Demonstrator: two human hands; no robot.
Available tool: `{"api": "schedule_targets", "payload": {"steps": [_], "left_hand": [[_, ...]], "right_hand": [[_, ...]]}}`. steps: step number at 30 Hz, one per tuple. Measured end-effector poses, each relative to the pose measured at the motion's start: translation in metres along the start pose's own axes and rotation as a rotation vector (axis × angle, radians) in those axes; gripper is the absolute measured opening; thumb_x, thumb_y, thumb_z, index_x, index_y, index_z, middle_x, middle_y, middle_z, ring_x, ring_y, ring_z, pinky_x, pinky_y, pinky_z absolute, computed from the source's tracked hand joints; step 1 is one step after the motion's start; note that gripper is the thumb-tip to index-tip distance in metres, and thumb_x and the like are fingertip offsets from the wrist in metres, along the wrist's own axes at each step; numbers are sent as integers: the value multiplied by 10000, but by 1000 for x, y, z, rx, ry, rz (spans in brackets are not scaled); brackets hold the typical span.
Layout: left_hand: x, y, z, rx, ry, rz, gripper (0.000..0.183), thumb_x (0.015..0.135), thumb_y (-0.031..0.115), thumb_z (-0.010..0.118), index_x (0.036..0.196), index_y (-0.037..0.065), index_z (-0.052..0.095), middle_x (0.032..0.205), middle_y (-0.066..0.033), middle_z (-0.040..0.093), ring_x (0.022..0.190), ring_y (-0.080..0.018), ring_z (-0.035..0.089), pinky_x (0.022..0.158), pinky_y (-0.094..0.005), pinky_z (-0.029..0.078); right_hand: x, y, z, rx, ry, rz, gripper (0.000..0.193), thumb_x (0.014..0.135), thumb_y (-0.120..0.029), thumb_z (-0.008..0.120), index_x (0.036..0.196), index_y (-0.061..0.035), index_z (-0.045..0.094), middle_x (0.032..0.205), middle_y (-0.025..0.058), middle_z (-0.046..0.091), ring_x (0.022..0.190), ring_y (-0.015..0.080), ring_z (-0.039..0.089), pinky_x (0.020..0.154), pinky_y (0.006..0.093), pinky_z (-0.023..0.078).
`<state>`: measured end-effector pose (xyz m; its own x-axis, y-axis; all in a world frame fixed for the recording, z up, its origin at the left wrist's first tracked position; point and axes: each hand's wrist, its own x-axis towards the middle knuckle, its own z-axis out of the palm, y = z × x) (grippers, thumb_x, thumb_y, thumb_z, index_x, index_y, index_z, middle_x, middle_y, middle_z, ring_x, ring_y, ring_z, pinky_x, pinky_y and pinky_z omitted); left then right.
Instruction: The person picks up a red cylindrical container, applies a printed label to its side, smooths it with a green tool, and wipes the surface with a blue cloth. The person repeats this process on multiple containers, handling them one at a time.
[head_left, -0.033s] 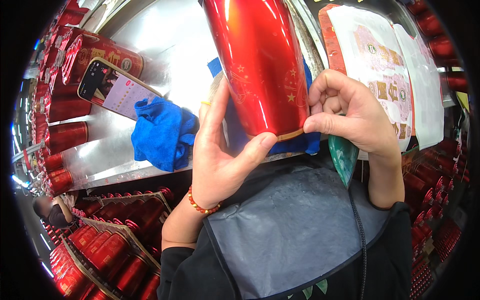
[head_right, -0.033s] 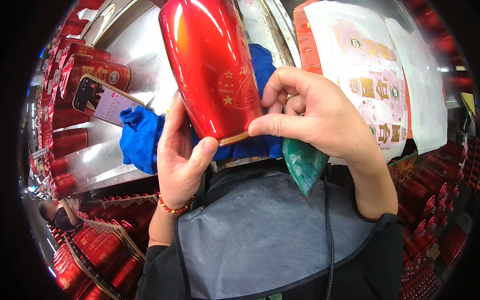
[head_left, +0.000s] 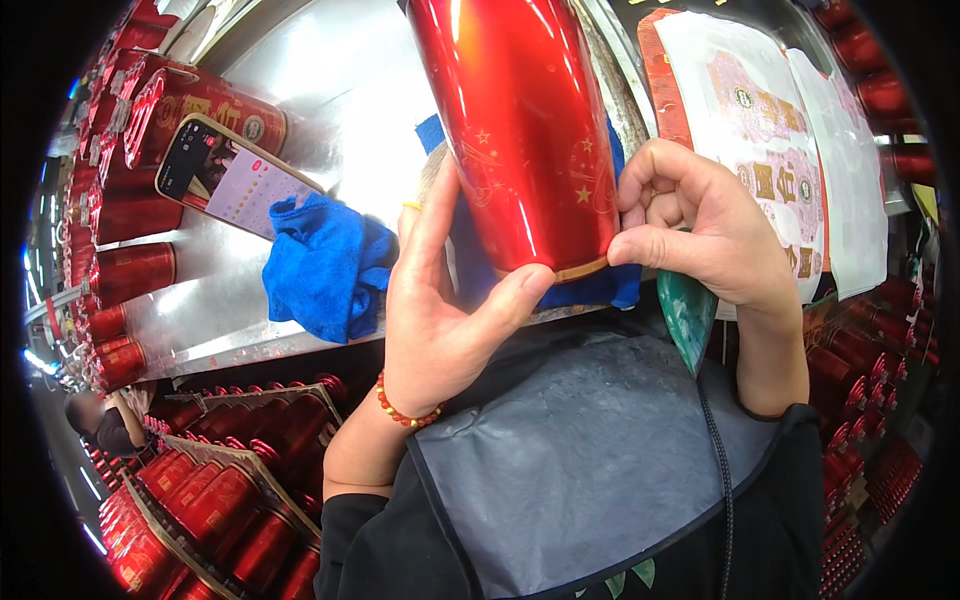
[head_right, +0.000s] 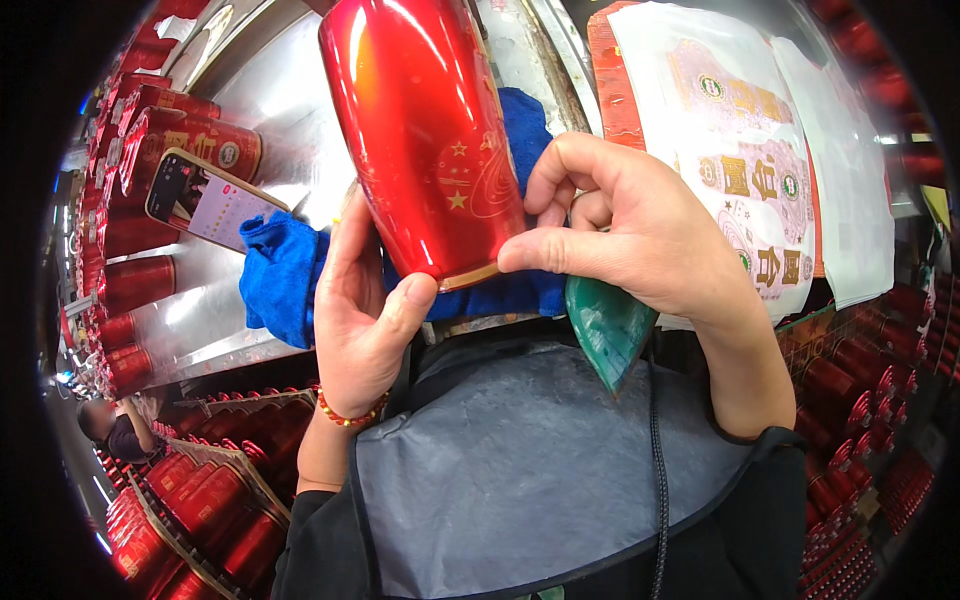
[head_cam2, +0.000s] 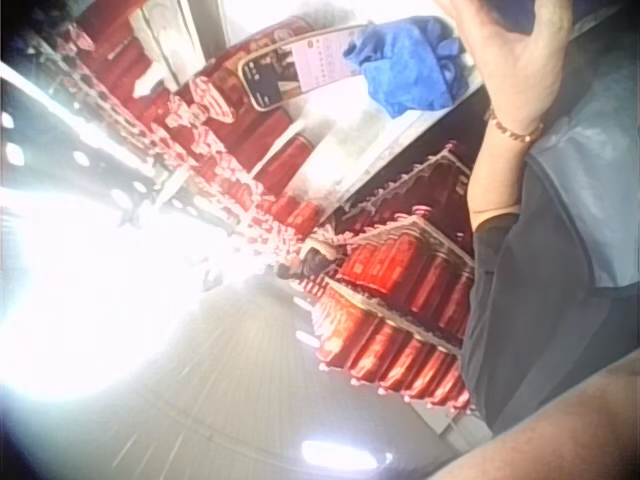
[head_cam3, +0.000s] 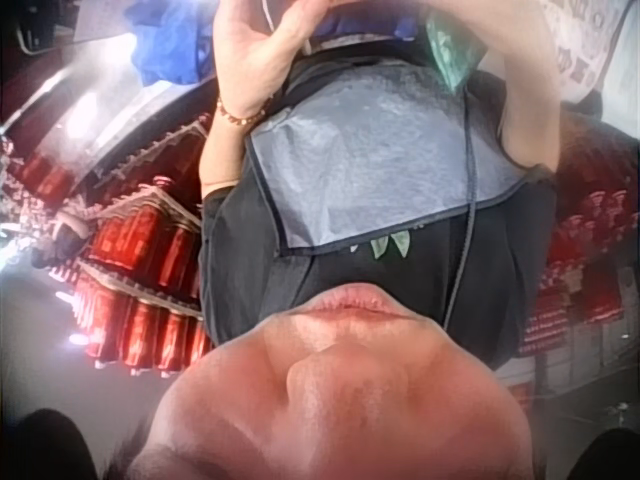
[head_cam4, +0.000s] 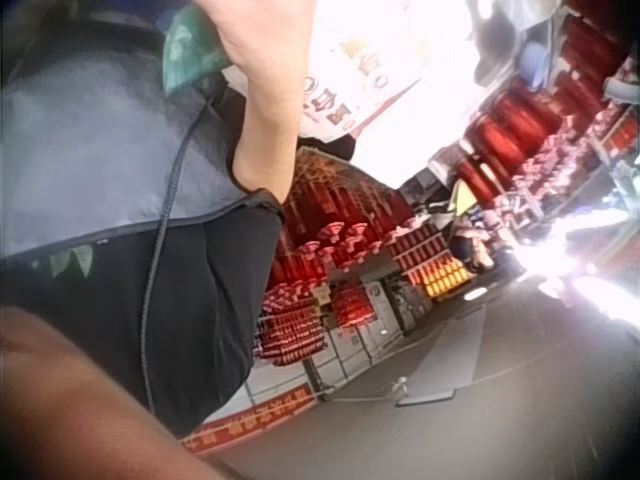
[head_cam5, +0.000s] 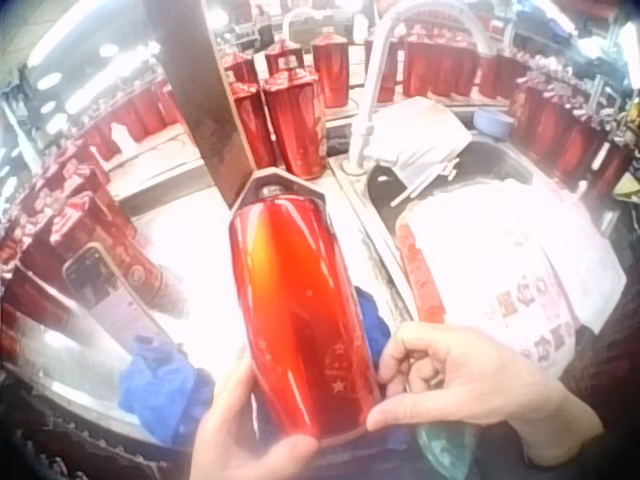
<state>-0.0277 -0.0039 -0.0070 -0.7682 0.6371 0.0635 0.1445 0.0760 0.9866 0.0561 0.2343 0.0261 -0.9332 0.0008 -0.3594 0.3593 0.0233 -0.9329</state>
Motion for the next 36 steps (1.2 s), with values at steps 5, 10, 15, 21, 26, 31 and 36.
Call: {"api": "schedule_targets", "payload": {"steps": [5,10,15,21,26,31,36], "left_hand": [[1,-1,-1,55,4,16,890,844,178,819,1558,-43,335,1454,-177,490,1316,-265,463,1133,-382,336],[1,-1,-2,77,-3,23,899,838,197,830,1555,-41,342,1450,-175,494,1298,-262,469,1124,-383,343],[-1,-1,-2,67,5,6,914,834,208,838,1558,-39,338,1471,-179,477,1308,-264,461,1128,-385,340],[-10,-11,-5,19,70,113,911,831,205,836,1560,-29,341,1560,-202,384,1473,-316,348,1218,-413,259],[-29,-12,-15,118,128,231,564,921,90,682,1446,-25,511,1492,-183,492,1402,-271,447,1149,-412,357],[-16,-9,1,-43,105,102,715,910,107,704,1536,-4,375,1547,-159,401,1413,-265,418,1160,-414,335],[-7,-3,10,4,106,67,868,854,127,777,1566,-10,298,1505,-158,369,1355,-269,434,1154,-423,347]], "right_hand": [[1,1,-1,-11,-1,-8,293,856,-24,794,1024,-18,554,856,-3,610,720,16,567,633,167,437],[2,9,4,64,46,-78,316,832,-133,868,930,-47,580,762,-64,552,588,-40,465,523,158,331],[2,6,3,34,19,-38,301,838,-99,845,958,-37,575,791,-41,582,631,-20,504,566,162,373],[13,0,-27,40,-29,-79,264,889,-111,778,1071,-20,610,822,2,649,736,29,608,665,175,480],[44,-17,-59,-251,52,-174,461,977,-359,679,1259,-1,609,964,56,688,532,13,557,484,142,431],[64,-22,-47,-202,0,-171,756,946,-491,704,1439,42,496,1046,96,689,560,46,593,555,168,496],[65,-29,-35,-189,-23,-165,726,942,-431,732,1435,46,495,1030,69,672,616,49,598,577,187,514]]}}
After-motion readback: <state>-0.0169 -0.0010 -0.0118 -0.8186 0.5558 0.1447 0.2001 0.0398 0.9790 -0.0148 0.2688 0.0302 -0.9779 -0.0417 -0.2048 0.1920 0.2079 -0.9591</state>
